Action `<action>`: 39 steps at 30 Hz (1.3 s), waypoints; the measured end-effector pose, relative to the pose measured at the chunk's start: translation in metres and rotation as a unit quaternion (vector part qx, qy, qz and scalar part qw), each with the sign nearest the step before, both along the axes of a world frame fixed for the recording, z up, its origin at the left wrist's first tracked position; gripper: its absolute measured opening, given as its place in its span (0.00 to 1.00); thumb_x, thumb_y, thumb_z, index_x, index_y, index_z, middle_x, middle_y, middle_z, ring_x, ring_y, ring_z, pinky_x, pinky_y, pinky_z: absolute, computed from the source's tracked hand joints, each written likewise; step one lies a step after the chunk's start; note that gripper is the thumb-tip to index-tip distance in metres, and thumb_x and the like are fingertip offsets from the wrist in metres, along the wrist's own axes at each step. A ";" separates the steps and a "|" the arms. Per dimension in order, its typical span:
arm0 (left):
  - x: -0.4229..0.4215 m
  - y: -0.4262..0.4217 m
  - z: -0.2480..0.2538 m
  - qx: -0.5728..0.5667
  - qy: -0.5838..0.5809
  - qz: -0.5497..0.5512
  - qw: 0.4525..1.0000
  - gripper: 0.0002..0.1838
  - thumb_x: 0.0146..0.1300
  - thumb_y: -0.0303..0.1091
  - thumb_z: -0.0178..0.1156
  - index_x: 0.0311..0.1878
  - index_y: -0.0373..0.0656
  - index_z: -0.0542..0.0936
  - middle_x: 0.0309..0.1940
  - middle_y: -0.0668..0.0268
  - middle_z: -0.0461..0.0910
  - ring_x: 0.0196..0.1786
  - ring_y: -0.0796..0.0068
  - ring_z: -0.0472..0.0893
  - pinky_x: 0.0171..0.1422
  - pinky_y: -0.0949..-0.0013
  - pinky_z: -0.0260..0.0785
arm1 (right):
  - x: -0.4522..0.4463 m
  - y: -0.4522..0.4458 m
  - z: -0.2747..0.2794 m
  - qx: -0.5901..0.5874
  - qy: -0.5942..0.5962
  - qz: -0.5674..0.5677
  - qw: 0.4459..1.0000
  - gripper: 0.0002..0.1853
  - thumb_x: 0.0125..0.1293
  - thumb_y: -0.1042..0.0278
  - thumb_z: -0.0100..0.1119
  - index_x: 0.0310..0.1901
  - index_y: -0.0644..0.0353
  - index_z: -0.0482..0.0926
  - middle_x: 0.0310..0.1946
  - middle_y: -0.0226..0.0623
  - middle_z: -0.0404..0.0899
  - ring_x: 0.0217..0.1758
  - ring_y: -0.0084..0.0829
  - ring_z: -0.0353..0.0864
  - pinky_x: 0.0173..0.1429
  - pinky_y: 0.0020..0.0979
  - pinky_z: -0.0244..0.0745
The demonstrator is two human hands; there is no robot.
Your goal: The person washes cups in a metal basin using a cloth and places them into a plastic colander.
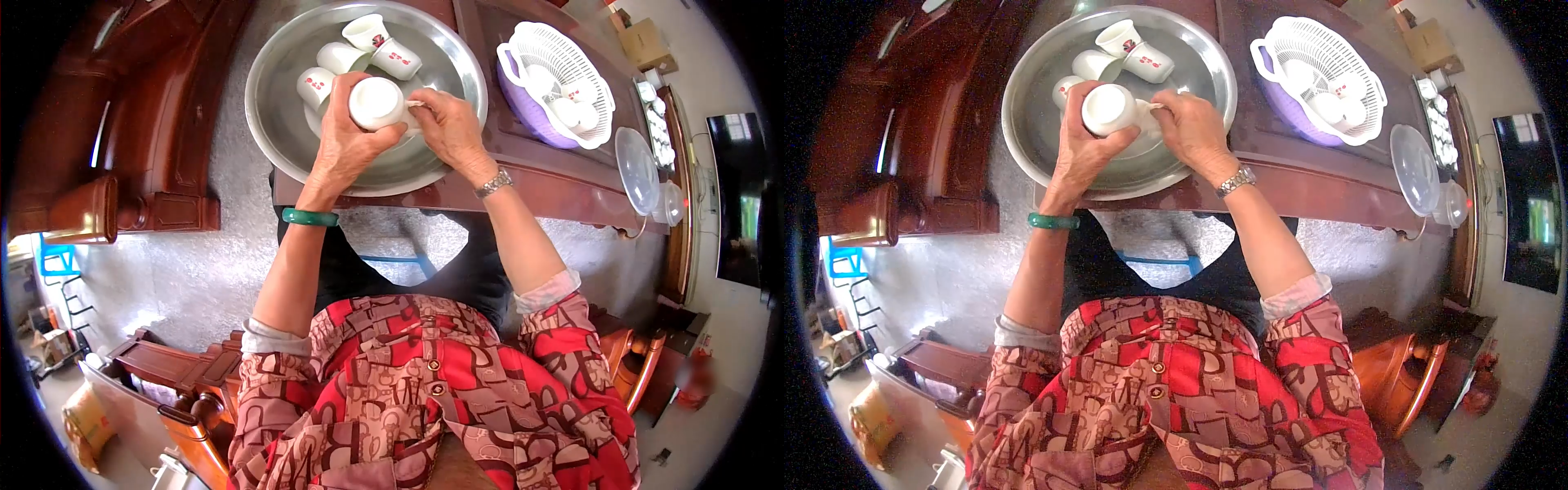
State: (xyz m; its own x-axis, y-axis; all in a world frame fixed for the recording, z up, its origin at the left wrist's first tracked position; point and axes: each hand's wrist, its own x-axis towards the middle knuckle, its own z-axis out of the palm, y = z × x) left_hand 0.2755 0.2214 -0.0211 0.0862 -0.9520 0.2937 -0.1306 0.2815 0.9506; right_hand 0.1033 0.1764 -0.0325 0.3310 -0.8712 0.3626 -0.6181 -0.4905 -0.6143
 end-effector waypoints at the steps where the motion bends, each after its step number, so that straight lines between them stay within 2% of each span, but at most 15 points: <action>1: 0.000 0.000 0.001 0.005 -0.016 0.006 1.000 0.32 0.42 0.31 0.71 0.52 0.41 0.68 0.44 0.62 0.76 0.48 0.72 0.77 0.52 0.67 0.71 | 0.000 -0.001 -0.002 0.004 -0.005 0.000 1.000 0.07 0.59 0.68 0.59 0.39 0.57 0.79 0.28 0.46 0.79 0.34 0.47 0.79 0.37 0.42 0.73; 7: -0.002 -0.006 -0.005 0.043 -0.164 0.037 0.985 0.29 0.41 0.32 0.69 0.49 0.39 0.70 0.39 0.55 0.78 0.43 0.65 0.79 0.48 0.63 0.71 | 0.000 0.003 0.012 0.034 -0.212 0.032 0.976 0.08 0.59 0.70 0.57 0.41 0.54 0.81 0.30 0.42 0.79 0.33 0.44 0.80 0.37 0.38 0.74; 8: -0.002 -0.006 -0.006 0.044 -0.164 0.036 0.985 0.29 0.41 0.32 0.69 0.49 0.39 0.70 0.39 0.55 0.78 0.43 0.65 0.79 0.48 0.63 0.71 | 0.002 0.003 0.017 0.036 -0.212 0.031 0.976 0.08 0.59 0.70 0.57 0.41 0.54 0.81 0.30 0.42 0.79 0.33 0.44 0.80 0.37 0.38 0.74; 10: -0.004 -0.007 -0.007 0.056 -0.219 0.027 0.974 0.28 0.39 0.31 0.67 0.47 0.37 0.70 0.40 0.49 0.77 0.43 0.46 0.77 0.48 0.53 0.70 | 0.006 0.006 0.025 -0.100 -0.075 0.102 0.987 0.10 0.58 0.71 0.55 0.41 0.51 0.81 0.31 0.38 0.78 0.32 0.42 0.79 0.35 0.37 0.74; 11: -0.004 -0.006 -0.006 0.055 -0.220 0.025 0.974 0.28 0.39 0.31 0.67 0.47 0.37 0.70 0.40 0.49 0.77 0.43 0.46 0.77 0.48 0.53 0.70 | 0.007 0.006 0.027 -0.101 -0.075 0.099 0.987 0.10 0.58 0.71 0.55 0.41 0.51 0.81 0.31 0.38 0.78 0.32 0.42 0.79 0.35 0.37 0.74; 14: -0.004 -0.004 -0.004 0.076 -0.209 0.023 0.975 0.28 0.38 0.31 0.68 0.46 0.38 0.70 0.40 0.50 0.77 0.43 0.46 0.76 0.48 0.52 0.68 | 0.011 0.007 0.032 -0.109 0.114 0.099 0.983 0.13 0.58 0.68 0.53 0.44 0.44 0.81 0.29 0.37 0.75 0.33 0.41 0.79 0.34 0.38 0.74; 17: -0.002 -0.003 -0.007 0.061 -0.195 0.034 0.978 0.28 0.38 0.32 0.69 0.45 0.38 0.70 0.40 0.50 0.77 0.43 0.46 0.76 0.48 0.52 0.68 | 0.011 0.009 0.041 -0.089 0.166 0.095 0.977 0.12 0.59 0.67 0.54 0.44 0.44 0.81 0.29 0.37 0.75 0.33 0.41 0.79 0.35 0.38 0.74; 19: 0.000 -0.004 -0.010 -0.002 -0.256 0.079 0.963 0.25 0.41 0.33 0.68 0.45 0.40 0.72 0.37 0.53 0.79 0.42 0.55 0.81 0.46 0.58 0.71 | 0.007 0.012 0.038 -0.087 0.150 0.103 0.980 0.11 0.60 0.67 0.53 0.43 0.46 0.81 0.29 0.38 0.75 0.33 0.41 0.79 0.35 0.39 0.74; 21: -0.001 -0.005 -0.014 -0.012 -0.268 0.085 0.960 0.26 0.41 0.34 0.68 0.46 0.40 0.72 0.37 0.52 0.79 0.42 0.53 0.81 0.46 0.58 0.71 | 0.002 0.013 0.035 -0.079 0.132 0.113 0.982 0.10 0.60 0.67 0.53 0.42 0.47 0.81 0.28 0.38 0.76 0.33 0.42 0.79 0.35 0.39 0.74; 23: 0.000 -0.006 -0.014 -0.022 -0.283 0.089 0.955 0.26 0.41 0.35 0.68 0.46 0.40 0.71 0.38 0.52 0.79 0.42 0.52 0.80 0.47 0.57 0.71 | -0.002 0.010 0.036 -0.002 0.057 0.153 0.987 0.09 0.61 0.67 0.53 0.40 0.50 0.81 0.28 0.40 0.77 0.34 0.44 0.79 0.37 0.42 0.73; 24: 0.001 -0.008 -0.013 0.031 -0.250 0.102 0.962 0.27 0.41 0.35 0.68 0.46 0.40 0.71 0.38 0.52 0.79 0.42 0.52 0.80 0.47 0.57 0.71 | -0.004 0.010 0.034 -0.002 0.056 0.150 0.987 0.09 0.61 0.67 0.53 0.40 0.50 0.81 0.28 0.40 0.77 0.34 0.44 0.79 0.37 0.42 0.73; 25: 0.001 -0.009 -0.012 0.084 -0.216 0.115 0.966 0.27 0.41 0.36 0.69 0.47 0.40 0.71 0.39 0.51 0.79 0.43 0.52 0.80 0.47 0.56 0.71 | -0.007 0.010 0.031 -0.015 0.036 0.107 0.993 0.08 0.61 0.67 0.52 0.40 0.51 0.81 0.28 0.41 0.77 0.35 0.45 0.78 0.38 0.42 0.72; 30: 0.008 -0.014 -0.016 0.058 -0.300 0.130 0.943 0.30 0.40 0.40 0.70 0.47 0.40 0.72 0.39 0.51 0.80 0.43 0.53 0.81 0.48 0.57 0.71 | -0.009 0.000 0.002 0.000 -0.016 -0.023 1.000 0.08 0.63 0.65 0.52 0.38 0.53 0.80 0.30 0.43 0.78 0.36 0.46 0.78 0.39 0.43 0.72; 32: 0.008 -0.016 -0.012 0.122 -0.375 0.116 0.912 0.31 0.40 0.44 0.69 0.48 0.39 0.72 0.40 0.51 0.80 0.44 0.52 0.80 0.49 0.57 0.71 | -0.004 -0.001 -0.004 -0.015 -0.039 -0.049 0.998 0.08 0.63 0.64 0.51 0.38 0.53 0.79 0.30 0.43 0.78 0.35 0.46 0.78 0.38 0.43 0.73; 39: 0.011 -0.041 0.001 0.128 -0.567 0.020 0.814 0.31 0.42 0.50 0.65 0.47 0.39 0.74 0.39 0.51 0.81 0.45 0.50 0.80 0.49 0.54 0.70 | -0.004 0.003 -0.008 -0.034 -0.021 -0.090 0.995 0.07 0.64 0.62 0.51 0.39 0.52 0.77 0.28 0.43 0.77 0.33 0.46 0.78 0.37 0.43 0.73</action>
